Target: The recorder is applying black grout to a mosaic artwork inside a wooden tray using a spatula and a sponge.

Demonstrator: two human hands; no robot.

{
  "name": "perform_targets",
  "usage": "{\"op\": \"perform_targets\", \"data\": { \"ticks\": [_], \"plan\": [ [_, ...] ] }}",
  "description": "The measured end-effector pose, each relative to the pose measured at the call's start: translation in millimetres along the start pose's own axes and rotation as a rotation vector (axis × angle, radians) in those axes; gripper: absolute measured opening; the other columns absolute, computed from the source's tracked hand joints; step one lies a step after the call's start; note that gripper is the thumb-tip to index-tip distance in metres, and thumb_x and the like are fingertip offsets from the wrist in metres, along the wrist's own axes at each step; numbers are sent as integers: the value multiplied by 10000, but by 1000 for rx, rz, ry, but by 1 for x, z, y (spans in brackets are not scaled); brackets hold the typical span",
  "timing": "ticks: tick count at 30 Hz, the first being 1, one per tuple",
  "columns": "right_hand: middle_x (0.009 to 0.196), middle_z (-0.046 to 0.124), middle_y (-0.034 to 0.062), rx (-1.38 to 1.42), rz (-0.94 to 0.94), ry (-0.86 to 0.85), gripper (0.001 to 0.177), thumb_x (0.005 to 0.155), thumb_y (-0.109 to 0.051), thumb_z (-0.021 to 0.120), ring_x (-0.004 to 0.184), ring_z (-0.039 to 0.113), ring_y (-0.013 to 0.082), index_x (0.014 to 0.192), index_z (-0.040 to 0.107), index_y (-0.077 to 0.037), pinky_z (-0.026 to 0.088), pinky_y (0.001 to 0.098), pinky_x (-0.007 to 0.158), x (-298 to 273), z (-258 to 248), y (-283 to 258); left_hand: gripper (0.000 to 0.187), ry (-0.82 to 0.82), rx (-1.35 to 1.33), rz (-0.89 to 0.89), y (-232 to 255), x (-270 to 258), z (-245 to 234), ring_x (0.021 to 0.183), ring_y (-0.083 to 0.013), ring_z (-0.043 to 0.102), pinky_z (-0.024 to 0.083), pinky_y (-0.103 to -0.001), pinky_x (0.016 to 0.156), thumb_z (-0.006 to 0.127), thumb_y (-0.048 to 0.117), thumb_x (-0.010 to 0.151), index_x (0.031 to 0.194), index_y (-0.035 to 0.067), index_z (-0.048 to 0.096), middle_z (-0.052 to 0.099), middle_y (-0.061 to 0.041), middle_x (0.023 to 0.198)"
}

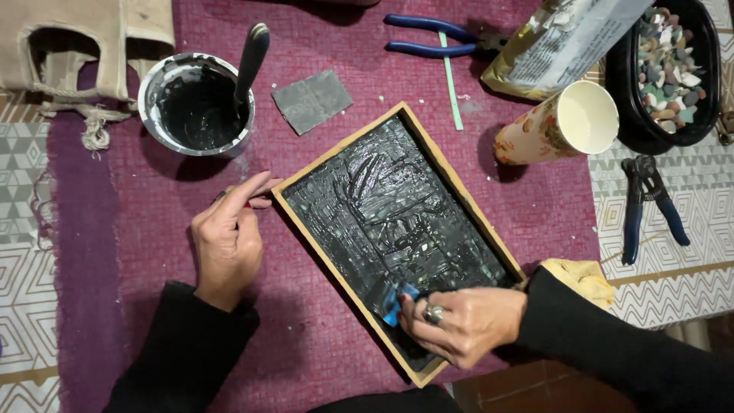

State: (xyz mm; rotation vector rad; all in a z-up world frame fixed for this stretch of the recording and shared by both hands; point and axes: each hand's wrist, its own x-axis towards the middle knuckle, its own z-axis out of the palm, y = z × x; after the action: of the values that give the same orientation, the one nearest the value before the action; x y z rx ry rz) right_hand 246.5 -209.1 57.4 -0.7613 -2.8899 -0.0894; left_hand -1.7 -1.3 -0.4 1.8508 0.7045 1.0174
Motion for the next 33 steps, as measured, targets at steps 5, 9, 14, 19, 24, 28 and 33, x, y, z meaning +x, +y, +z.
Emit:
{"op": "perform_targets", "data": {
  "ticks": [5,9,14,19,24,28,33],
  "plan": [
    [1060,675,220,52,-16,-19,308,910,-116,575,768,601,220,1109,687,90,551,273,651,-14,-12,-12,523,-3,-6,1,-2,0,0,1013,-279,709,605,-338,896,424,-251,816,1286,-103,601,712,-228,1179],
    [1007,717,173,-84,-34,12,202,911,-15,610,735,633,151,1058,719,73,561,208,625,-15,-26,-2,526,7,-7,-15,-2,0,1,1002,-271,709,604,-331,892,422,-254,813,1281,-101,610,716,-219,1170],
    [892,682,160,-200,116,186,158,916,-5,680,573,585,150,1062,738,8,512,254,468,12,-21,50,509,17,34,22,-4,2,1,894,-292,724,599,-362,824,404,-217,838,1249,-66,664,743,-207,1107],
    [917,669,186,-298,210,351,135,987,-31,599,676,639,251,969,729,1,510,300,537,52,1,95,493,33,94,45,7,5,0,829,-329,737,596,-428,778,396,-184,884,1240,-33,702,757,-206,1072],
    [818,659,129,-271,281,401,114,980,-34,631,597,565,191,913,722,-15,469,276,479,71,27,98,498,42,102,41,3,4,0,813,-331,741,592,-439,775,407,-174,868,1233,-15,706,763,-194,1067],
    [843,650,172,-254,195,391,164,991,-11,571,640,597,217,910,709,24,492,291,519,69,29,82,513,41,92,43,-5,2,0,828,-312,743,601,-412,770,403,-165,872,1245,5,711,766,-175,1076],
    [814,661,170,-217,72,296,158,936,45,561,637,622,214,914,715,22,493,291,518,49,29,54,515,34,62,23,-3,3,0,838,-315,743,611,-399,778,395,-179,875,1251,-11,703,760,-190,1068]
  ]
}}
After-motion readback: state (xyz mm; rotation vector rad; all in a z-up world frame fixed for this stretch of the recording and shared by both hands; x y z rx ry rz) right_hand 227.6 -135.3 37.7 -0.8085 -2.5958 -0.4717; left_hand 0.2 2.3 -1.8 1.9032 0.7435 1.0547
